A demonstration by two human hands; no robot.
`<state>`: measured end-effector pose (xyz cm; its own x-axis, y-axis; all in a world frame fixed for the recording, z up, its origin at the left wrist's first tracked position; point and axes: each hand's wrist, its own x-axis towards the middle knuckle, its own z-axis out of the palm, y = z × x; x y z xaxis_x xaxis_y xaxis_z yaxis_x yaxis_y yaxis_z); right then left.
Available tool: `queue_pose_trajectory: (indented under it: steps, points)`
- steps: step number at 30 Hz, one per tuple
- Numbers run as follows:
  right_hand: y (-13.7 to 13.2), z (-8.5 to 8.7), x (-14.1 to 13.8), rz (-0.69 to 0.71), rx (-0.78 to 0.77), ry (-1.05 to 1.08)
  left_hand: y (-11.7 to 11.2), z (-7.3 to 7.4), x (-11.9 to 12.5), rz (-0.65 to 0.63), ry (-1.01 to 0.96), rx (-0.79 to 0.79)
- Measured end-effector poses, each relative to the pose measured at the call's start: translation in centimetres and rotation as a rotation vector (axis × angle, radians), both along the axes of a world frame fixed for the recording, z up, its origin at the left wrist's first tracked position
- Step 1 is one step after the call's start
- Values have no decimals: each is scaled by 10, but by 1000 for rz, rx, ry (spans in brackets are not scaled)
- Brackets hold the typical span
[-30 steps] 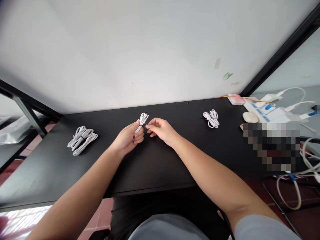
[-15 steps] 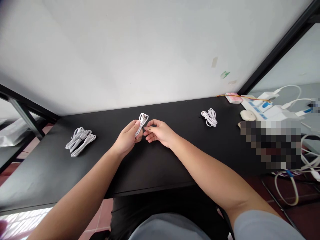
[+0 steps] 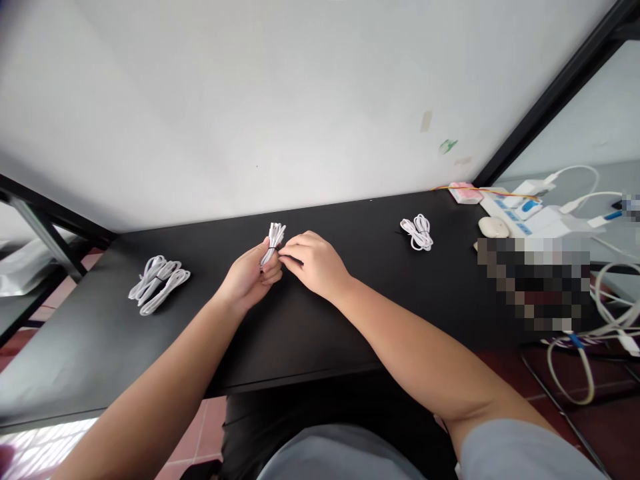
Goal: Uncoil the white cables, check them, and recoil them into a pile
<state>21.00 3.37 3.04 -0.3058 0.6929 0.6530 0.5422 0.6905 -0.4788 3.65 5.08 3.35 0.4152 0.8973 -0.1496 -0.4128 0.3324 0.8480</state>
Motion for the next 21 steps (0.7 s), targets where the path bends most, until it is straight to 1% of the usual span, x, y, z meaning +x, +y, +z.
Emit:
queue_pose_trajectory:
  steps: [5,10,13,15,21]
  points:
    - [2,-3,0,-15,13,-23,0,1,0,-44,3,-56]
    - [3,-1,2,48,21,-111,0,4,0,-71,-28,-90]
    - [2,1,3,21,3,-77,-1,4,0,-75,-13,-77]
    - [0,2,3,6,-62,-10,-1,4,0,-81,-4,-55]
    - [1,-2,0,58,-390,307,-2,4,-1,-88,27,-3]
